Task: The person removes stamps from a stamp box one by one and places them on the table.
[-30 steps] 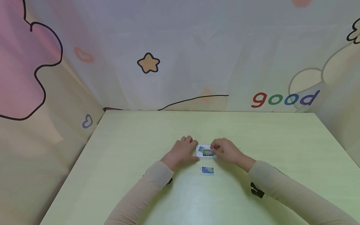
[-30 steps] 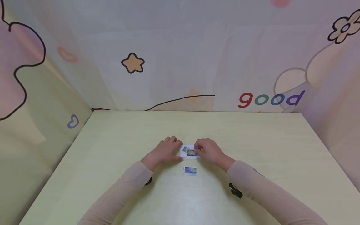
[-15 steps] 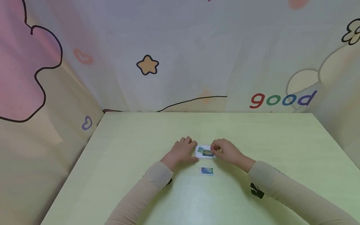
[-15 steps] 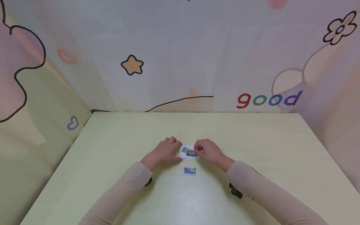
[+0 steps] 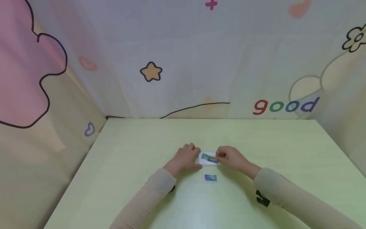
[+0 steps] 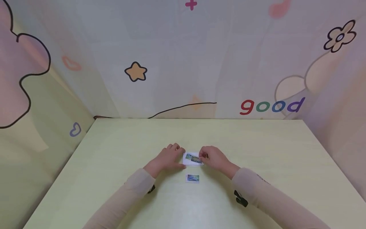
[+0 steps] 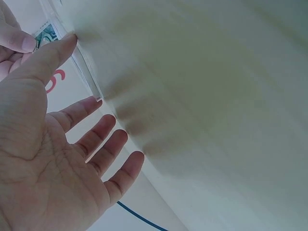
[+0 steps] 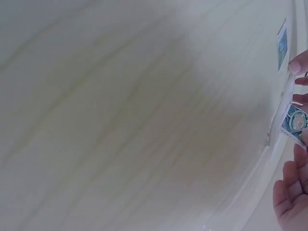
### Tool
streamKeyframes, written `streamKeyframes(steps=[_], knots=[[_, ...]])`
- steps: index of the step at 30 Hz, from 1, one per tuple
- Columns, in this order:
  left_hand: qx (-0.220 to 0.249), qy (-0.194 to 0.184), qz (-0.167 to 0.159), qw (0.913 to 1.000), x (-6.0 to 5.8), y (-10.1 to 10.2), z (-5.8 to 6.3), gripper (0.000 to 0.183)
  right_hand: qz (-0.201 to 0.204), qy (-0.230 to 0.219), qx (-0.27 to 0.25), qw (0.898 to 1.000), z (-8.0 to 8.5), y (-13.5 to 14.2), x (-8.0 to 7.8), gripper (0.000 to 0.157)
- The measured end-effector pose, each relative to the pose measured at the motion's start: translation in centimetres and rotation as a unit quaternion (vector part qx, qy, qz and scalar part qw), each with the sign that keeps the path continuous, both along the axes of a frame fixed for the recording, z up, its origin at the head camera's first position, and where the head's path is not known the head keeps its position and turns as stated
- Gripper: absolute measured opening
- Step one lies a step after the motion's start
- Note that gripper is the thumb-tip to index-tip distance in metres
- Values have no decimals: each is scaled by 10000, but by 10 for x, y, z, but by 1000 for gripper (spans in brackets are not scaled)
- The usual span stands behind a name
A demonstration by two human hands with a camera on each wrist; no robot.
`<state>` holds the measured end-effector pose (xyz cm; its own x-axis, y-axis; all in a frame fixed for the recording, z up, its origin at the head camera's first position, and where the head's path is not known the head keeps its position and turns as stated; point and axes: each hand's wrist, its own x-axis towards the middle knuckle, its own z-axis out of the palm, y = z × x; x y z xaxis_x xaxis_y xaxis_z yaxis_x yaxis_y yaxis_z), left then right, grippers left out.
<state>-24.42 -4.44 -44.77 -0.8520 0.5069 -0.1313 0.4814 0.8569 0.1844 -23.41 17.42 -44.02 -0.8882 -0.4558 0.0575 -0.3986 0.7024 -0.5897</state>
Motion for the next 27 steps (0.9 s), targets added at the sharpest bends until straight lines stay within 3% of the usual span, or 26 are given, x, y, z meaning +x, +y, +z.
streamKeyframes(steps=[8,15,27], knots=[[-55,24,-24,10000,-1,1,-1,60,-33,70,-287,9996,-1,2,1,6],[-49,22,-7,10000,-1,0,-1,60,262,220,-656,9973,5,5,4,8],[-78,28,-52,10000,-1,0,-2,61,19,-192,-210,9996,12,9,7,7]])
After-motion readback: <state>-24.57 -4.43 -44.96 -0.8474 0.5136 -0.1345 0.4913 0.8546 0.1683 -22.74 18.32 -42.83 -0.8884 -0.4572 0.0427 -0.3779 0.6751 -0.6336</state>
